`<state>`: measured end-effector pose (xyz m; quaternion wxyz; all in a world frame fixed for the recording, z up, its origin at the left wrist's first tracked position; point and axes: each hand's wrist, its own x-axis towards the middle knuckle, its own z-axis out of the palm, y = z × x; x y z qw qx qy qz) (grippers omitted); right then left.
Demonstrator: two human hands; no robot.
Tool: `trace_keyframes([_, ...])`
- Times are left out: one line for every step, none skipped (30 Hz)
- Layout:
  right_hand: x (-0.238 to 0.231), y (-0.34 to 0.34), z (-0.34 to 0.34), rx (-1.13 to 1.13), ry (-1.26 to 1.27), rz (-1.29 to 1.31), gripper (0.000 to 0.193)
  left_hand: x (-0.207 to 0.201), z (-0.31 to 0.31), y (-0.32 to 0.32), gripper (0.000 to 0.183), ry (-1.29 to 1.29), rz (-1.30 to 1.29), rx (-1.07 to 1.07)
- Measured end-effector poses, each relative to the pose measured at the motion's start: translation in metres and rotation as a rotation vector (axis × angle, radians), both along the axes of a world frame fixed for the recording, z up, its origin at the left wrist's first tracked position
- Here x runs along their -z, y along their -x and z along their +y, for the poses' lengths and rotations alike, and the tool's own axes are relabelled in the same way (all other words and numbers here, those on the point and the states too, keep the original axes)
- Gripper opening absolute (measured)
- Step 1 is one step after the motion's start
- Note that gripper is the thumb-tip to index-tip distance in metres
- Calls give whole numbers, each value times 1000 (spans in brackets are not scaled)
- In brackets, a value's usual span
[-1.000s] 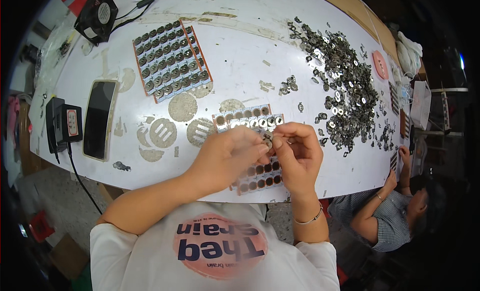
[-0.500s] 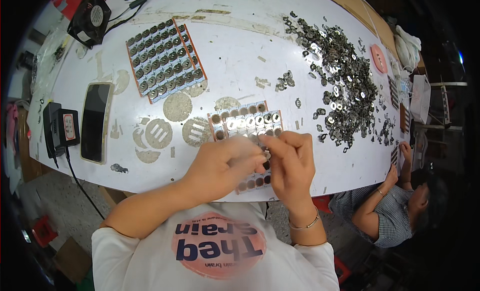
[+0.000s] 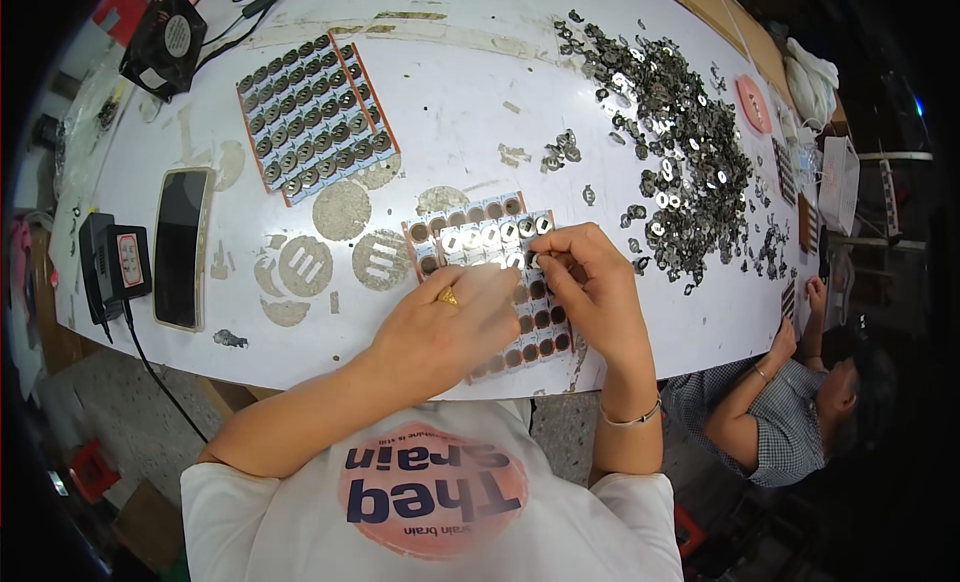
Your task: The person assembles metal washers into a plastic grid tray by hand, placing them one by one into the grid openings.
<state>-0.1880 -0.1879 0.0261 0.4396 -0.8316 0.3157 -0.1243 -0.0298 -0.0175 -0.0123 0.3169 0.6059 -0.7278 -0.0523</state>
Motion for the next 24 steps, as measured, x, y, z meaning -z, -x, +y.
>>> trace_keyframes([0,0,0,-17,21,8,17,1,0,0,17,-8,-21,-7])
trace_keyframes([0,-1,-1,-34,42,15,17,1,0,0,17,-11,-22,-6])
trace_keyframes([-1,0,-2,-31,40,15,17,1,-1,0,16,-2,-43,-8])
trace_keyframes([-3,0,-3,-56,36,27,16,0,-1,0,16,7,-65,-10])
trace_keyframes([-4,0,-5,-82,33,39,14,-1,-2,0,16,5,-65,-6])
trace_keyframes([-5,-1,-6,-79,31,39,14,-3,-2,0,16,-3,-60,-2])
trace_keyframes([-5,-1,-7,-118,92,28,16,-4,-2,0,16,-11,-54,2])
trace_keyframes([-5,-2,-9,-158,153,16,17,-4,-2,0,16,-13,-53,5])
trace_keyframes([-4,-3,-10,-157,150,16,17,-4,-2,0,16,-15,-61,3])
trace_keyframes([-3,-6,-10,-170,194,7,17,-3,-2,0,16,-16,-69,0])
trace_keyframes([-3,-8,-9,-183,239,-2,16,-3,-2,1,16,-17,-68,1])
trace_keyframes([-6,-11,-6,-185,238,-2,16,-2,-2,0,16,-18,-70,-3])
trace_keyframes([-10,-14,-2,-88,79,12,16,-1,-2,0,15,-19,-71,-7])
trace_keyframes([-13,-16,1,9,-79,27,16,-1,-2,0,15,-19,-70,-9])
trace_keyframes([-10,-15,2,4,-79,28,16,-1,-2,1,14,-3,-78,-17])
trace_keyframes([-5,-13,4,44,2,-13,17,-2,-2,2,13,14,-86,-26])
trace_keyframes([0,-11,5,83,82,-55,19,-1,-2,2,13,14,-84,-30])
trace_keyframes([4,-8,6,79,80,-54,19,-1,-2,3,13,14,-93,-33])
trace_keyframes([8,-4,7,94,29,-55,21,-1,-1,3,14,15,-102,-35])
trace_keyframes([11,-3,8,110,-21,-56,22,-1,-1,3,14,12,-102,-39])
trace_keyframes([11,-2,9,112,-22,-54,22,-1,-2,4,15,8,-99,-45])
trace_keyframes([11,-1,10,78,28,-71,22,-2,-2,4,16,3,-98,-50])
trace_keyframes([11,-1,12,45,77,-89,22,-2,-2,5,16,2,-99,-49])
trace_keyframes([12,-1,15,48,77,-91,22,-3,-2,5,17,-4,-92,-47])
